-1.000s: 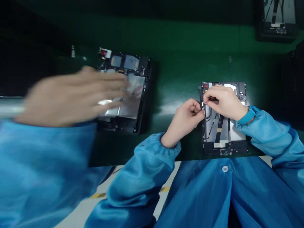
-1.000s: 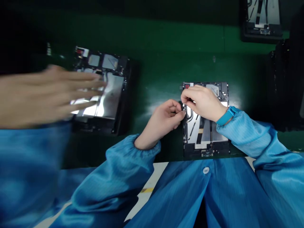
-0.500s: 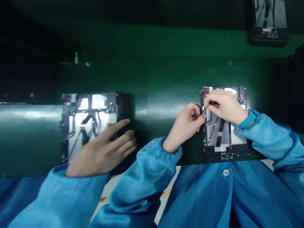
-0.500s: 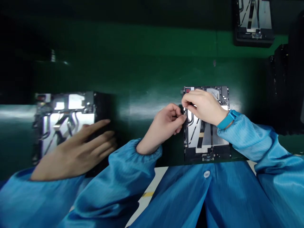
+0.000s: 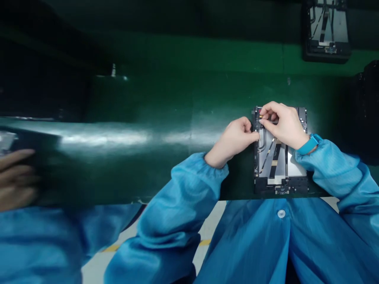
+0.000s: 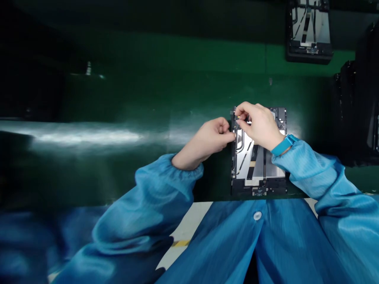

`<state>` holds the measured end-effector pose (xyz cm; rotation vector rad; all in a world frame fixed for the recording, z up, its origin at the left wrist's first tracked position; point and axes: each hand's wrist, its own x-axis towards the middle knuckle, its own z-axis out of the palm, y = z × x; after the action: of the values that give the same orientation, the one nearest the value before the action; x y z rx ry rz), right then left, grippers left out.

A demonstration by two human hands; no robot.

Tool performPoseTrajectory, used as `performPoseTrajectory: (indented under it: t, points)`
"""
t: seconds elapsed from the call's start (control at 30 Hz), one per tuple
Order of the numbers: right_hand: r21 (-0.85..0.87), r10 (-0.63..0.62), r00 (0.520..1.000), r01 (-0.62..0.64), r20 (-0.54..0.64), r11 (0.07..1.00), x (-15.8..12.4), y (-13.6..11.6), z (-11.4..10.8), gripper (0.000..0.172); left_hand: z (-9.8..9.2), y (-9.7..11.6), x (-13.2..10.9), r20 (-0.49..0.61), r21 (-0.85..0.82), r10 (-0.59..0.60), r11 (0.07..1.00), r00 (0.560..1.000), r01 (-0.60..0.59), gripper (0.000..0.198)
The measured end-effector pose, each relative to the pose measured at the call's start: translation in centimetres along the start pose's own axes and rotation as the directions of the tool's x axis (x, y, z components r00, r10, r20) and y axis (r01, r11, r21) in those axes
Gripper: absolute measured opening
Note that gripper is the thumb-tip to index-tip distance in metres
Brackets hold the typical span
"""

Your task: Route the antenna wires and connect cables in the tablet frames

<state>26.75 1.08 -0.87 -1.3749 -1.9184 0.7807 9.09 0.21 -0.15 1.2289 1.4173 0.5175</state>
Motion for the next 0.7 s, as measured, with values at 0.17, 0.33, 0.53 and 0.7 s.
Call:
performPoseTrajectory:
  t: [0.17,0.33,0.53,0.7]
  points:
    - [0.062,0.039,0.999,-0.039,-0.002,0.997,0.2,-0.2,-0.3,0.015,0.0,0.4,1.3,0.055,-0.192,-0.065,0.979,0.996,0.075,0.032]
    - [0.011,0.025,0.999,-0.025,0.043,1.000,0.1,-0.1,-0.6,0.019,0.0,-0.2,1.4,0.095,-0.255,0.014,0.967,0.995,0.011,0.033]
    - [-0.045,-0.016,1.000,0.017,0.022,0.999,-0.1,0.8,-0.1,0.015,0.2,-0.4,1.4,0.081,-0.188,0.007,0.982,0.997,0.008,0.035]
    - [-0.109,-0.116,0.985,0.103,-0.128,0.989,-1.0,0.1,-1.1,0.022,1.3,-0.1,1.7,0.020,-0.183,-0.001,0.983,1.000,0.005,0.036]
